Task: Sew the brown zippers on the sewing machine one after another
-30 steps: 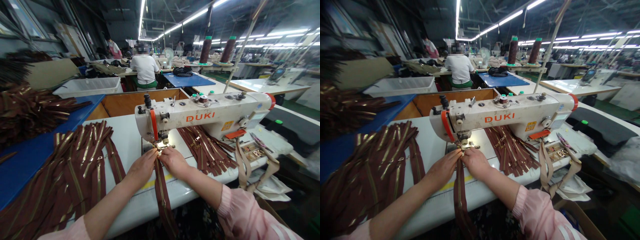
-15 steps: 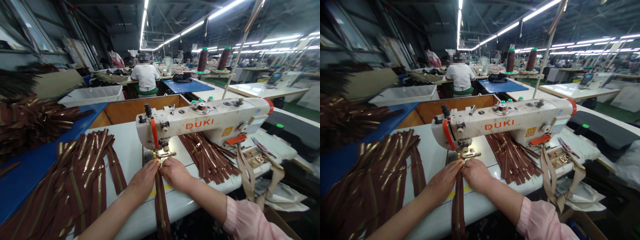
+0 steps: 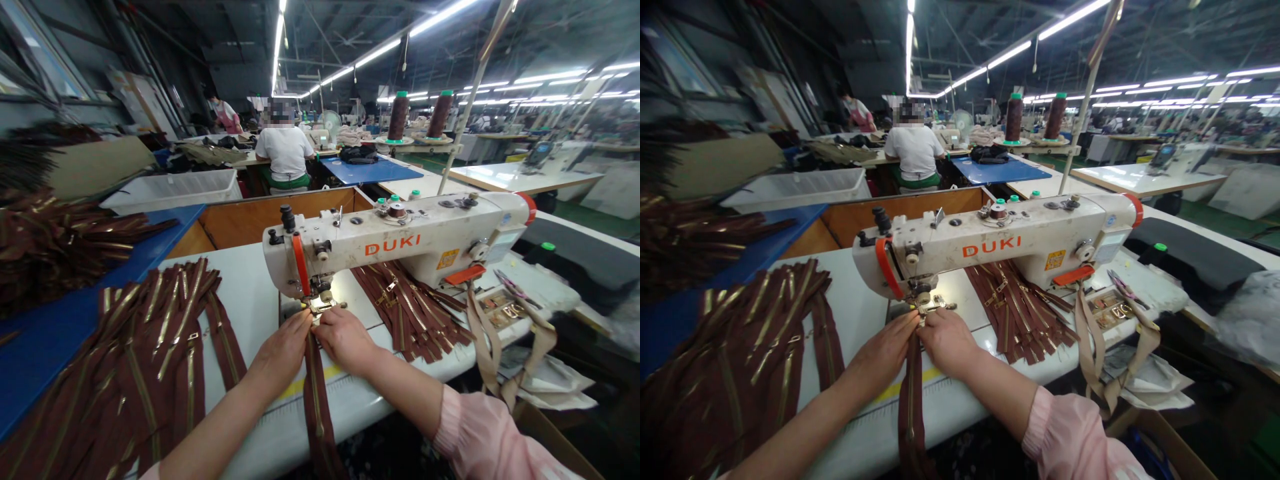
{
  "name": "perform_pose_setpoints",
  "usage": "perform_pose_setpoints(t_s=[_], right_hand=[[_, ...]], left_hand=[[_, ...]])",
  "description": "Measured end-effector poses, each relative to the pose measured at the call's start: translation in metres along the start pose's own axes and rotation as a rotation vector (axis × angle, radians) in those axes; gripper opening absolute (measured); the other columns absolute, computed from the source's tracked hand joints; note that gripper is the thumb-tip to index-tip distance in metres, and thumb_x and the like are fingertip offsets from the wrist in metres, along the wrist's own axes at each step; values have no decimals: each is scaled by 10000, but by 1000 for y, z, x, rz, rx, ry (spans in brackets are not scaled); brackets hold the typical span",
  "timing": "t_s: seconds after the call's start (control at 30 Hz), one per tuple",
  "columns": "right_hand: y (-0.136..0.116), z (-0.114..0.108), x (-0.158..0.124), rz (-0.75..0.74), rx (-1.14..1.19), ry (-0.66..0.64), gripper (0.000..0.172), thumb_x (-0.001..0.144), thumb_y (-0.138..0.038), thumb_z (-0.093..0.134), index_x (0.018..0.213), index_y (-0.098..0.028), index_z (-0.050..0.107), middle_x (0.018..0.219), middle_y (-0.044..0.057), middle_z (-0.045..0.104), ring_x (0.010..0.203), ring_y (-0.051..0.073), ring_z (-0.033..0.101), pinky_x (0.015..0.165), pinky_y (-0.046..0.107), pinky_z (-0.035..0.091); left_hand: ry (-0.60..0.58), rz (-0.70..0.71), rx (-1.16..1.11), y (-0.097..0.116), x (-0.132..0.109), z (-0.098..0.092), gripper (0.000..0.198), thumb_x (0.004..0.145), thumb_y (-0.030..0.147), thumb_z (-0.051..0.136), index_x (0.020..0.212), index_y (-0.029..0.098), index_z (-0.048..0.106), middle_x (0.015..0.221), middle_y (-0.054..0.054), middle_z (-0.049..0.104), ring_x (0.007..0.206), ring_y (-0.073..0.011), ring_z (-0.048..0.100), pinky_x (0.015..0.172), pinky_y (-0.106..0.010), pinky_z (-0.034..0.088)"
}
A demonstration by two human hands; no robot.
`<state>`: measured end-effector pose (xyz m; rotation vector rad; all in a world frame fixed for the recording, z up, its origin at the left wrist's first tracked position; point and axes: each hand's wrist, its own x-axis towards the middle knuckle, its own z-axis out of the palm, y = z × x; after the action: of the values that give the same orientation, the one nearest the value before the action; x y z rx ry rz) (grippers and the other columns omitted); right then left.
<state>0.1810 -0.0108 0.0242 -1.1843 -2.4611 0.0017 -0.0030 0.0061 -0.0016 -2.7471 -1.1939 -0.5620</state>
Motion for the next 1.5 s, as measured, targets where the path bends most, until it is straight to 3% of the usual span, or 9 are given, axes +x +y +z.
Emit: perform_pose_setpoints(t_s=[0.23, 0.5, 0.93, 1.33, 1.5], right_hand=[[1, -1, 1, 12, -4, -4, 204, 928, -225, 487, 816, -179, 650, 818, 39, 598, 825, 182, 485, 712, 285, 361], [2, -1, 0, -2, 11, 17, 205, 930, -214, 481, 839, -171, 659, 803, 39, 591, 818, 183, 478, 710, 280, 359], [3, 1, 0, -29, 30, 26, 210, 931, -201, 465, 867, -166, 662, 783, 45, 583, 799, 186, 473, 726, 284, 371], [3, 2, 2, 2, 19, 56, 171, 910, -182, 492, 884, -166, 660, 804, 52, 575, 806, 191, 473, 726, 294, 387], [0, -2, -8, 63, 121, 50, 131, 890, -159, 528, 913, -176, 656, 839, 47, 579, 846, 191, 472, 757, 294, 393]], left_hand=[[39, 23, -16, 1, 1, 3, 390, 867, 98, 327, 1198, 105, 534, 1234, -157, 604, 1167, -234, 559, 967, -408, 492], [109, -76, -32, 7, -1, 0, 380, 853, 86, 346, 1152, 140, 575, 1148, -139, 612, 1082, -258, 586, 901, -445, 529], [51, -108, -11, 13, 0, -5, 358, 856, 78, 379, 1142, 125, 589, 1107, -134, 627, 1068, -257, 586, 916, -443, 516], [74, -87, 17, 12, 3, -3, 374, 840, 47, 371, 1135, 106, 594, 1153, -153, 639, 1110, -247, 589, 927, -429, 512], [62, -85, 20, 28, -10, -15, 408, 840, 54, 350, 1169, 112, 585, 1206, -152, 623, 1128, -249, 583, 932, -427, 513]])
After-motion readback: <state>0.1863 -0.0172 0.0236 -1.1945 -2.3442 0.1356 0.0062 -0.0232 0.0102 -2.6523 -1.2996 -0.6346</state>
